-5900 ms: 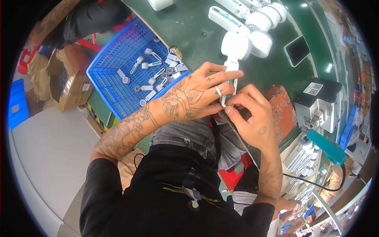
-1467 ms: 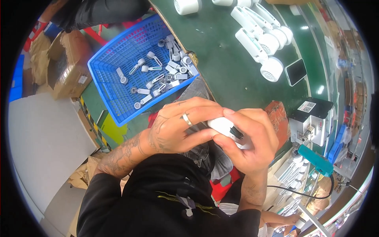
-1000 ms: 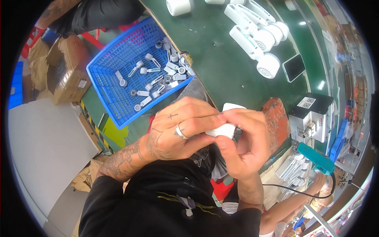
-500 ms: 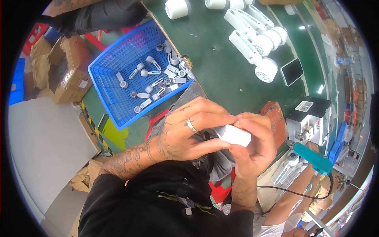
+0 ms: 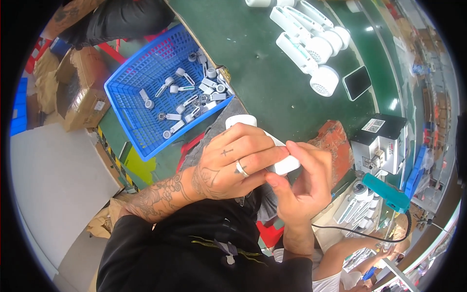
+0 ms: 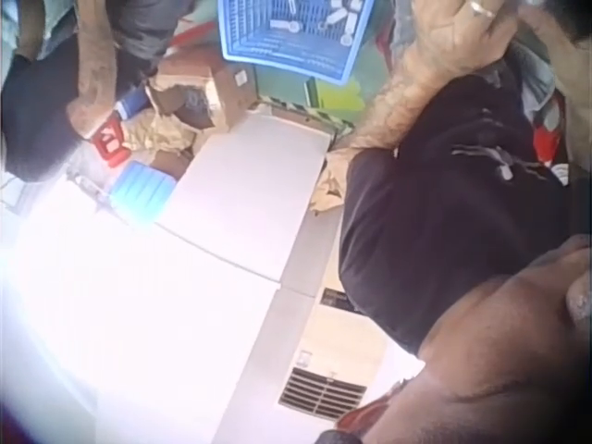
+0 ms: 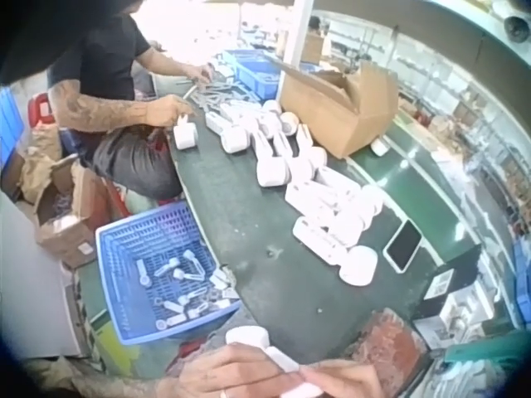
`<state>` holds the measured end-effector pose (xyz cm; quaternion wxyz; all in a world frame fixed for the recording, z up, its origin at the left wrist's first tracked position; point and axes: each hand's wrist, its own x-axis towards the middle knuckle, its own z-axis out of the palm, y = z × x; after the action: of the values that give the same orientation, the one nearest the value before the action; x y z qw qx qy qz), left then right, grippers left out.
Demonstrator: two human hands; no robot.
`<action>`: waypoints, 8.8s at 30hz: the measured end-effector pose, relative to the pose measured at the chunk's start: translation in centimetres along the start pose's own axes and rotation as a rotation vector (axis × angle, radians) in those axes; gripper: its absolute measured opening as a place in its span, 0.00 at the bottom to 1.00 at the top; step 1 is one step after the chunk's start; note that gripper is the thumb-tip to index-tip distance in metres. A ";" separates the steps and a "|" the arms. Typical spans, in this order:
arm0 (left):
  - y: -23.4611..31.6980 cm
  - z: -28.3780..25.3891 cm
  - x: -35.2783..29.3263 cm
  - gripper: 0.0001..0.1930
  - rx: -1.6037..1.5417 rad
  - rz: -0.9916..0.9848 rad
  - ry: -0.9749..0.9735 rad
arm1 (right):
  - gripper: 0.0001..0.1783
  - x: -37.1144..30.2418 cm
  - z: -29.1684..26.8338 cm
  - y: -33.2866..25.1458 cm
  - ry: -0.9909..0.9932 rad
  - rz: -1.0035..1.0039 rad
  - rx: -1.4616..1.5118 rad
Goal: The person assembles small portable hand fans by joining plastic casings with internal components using an electric screwdriver at a factory workstation.
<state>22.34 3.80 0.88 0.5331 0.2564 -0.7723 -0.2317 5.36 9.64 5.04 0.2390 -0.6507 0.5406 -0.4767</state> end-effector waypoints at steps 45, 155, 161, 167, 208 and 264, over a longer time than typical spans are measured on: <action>-2.6 -3.5 -0.3 0.21 -0.881 -0.483 -0.118 | 0.23 2.0 -2.7 -3.4 -0.152 -0.077 -0.464; 0.5 21.6 8.6 0.12 -0.174 0.163 -0.805 | 0.28 1.5 -20.0 10.2 0.955 0.130 0.087; 0.9 21.6 8.6 0.12 -0.188 0.162 -0.822 | 0.27 0.9 -20.8 7.1 0.983 -0.121 0.322; 0.0 21.1 8.6 0.12 -0.160 0.149 -0.801 | 0.26 2.6 -19.9 11.6 0.954 -0.110 0.255; 0.8 21.7 8.8 0.11 -0.137 0.163 -0.842 | 0.37 -1.6 -16.9 8.2 0.872 0.185 0.314; 0.2 20.1 7.0 0.23 -0.178 0.609 -0.603 | 0.44 -10.0 -17.3 6.7 0.911 0.033 0.549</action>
<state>1.24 1.20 -0.60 0.3479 -0.1088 -0.9107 -0.1941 -12.67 20.50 3.31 0.1490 -0.2825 0.4551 -0.8312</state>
